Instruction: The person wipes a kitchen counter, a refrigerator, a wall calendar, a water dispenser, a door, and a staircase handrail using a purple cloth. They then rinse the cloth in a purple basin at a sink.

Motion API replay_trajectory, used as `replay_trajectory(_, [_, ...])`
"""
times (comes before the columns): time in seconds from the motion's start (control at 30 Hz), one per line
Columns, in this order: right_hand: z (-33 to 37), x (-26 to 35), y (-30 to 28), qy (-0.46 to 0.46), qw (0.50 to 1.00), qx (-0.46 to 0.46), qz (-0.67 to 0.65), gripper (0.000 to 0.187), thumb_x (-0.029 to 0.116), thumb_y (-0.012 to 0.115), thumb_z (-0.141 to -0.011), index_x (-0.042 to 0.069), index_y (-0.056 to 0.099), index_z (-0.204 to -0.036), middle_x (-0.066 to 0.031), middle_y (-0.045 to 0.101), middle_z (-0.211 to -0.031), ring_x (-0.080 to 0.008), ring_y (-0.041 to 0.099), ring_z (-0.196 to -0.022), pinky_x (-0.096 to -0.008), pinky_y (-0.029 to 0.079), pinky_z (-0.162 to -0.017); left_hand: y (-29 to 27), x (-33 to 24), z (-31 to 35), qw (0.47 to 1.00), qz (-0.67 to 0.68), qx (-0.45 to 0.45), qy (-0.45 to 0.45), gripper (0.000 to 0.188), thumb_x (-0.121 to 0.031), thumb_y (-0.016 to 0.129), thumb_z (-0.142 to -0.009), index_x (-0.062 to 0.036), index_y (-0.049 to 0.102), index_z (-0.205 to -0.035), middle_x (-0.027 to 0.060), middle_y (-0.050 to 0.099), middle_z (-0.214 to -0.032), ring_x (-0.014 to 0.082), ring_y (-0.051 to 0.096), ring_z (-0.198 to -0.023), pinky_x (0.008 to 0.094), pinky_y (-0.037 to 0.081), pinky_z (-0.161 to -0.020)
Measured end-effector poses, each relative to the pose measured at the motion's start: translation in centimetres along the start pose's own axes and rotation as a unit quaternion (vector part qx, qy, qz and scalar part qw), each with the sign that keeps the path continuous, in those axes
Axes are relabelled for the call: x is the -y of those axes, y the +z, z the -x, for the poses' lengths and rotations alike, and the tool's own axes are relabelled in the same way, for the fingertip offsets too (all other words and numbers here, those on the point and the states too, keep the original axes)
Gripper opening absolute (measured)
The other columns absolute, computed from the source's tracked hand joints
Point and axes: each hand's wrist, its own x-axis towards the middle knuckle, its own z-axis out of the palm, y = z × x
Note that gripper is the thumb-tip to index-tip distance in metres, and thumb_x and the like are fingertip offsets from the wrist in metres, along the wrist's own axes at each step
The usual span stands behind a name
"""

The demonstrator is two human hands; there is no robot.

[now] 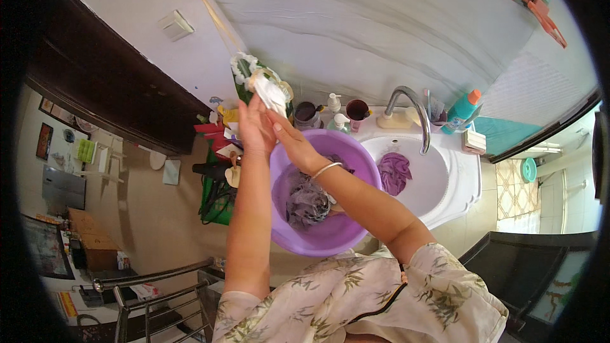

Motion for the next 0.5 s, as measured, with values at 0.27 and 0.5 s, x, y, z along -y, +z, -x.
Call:
replay_trajectory(0.27, [-2.6,-0.4,-2.9,0.076,0.979,-0.041,0.187,0.032,0.013,0.064,-0.081,0.005,0.061,-0.113,-0.016,0.067,-0.083,-0.0235,0.065,-0.074,-0.0358,0.05,-0.071,-1.2,2.6,0.6,0.994,-0.105,-0.04,-0.003,0.039,-0.031,0.048,-0.096,-0.0022,0.048,-0.123,0.0068,0.056,-0.114,0.0187,0.054,-0.103,0.0343,0.044,-0.086])
replay_trajectory(0.5, [-1.6,1.8,-2.5,-0.123,0.886,-0.078,0.44,0.018,0.022,0.057,-0.084,0.004,0.058,-0.083,-0.0202,0.064,-0.084,-0.0374,0.062,-0.077,-0.0468,0.048,-0.065,1.1,3.0,2.8,0.959,-0.269,-0.052,0.073,0.034,-0.015,0.057,-0.092,0.0006,0.049,-0.121,0.0062,0.057,-0.11,0.0117,0.054,-0.097,0.0262,0.043,-0.083])
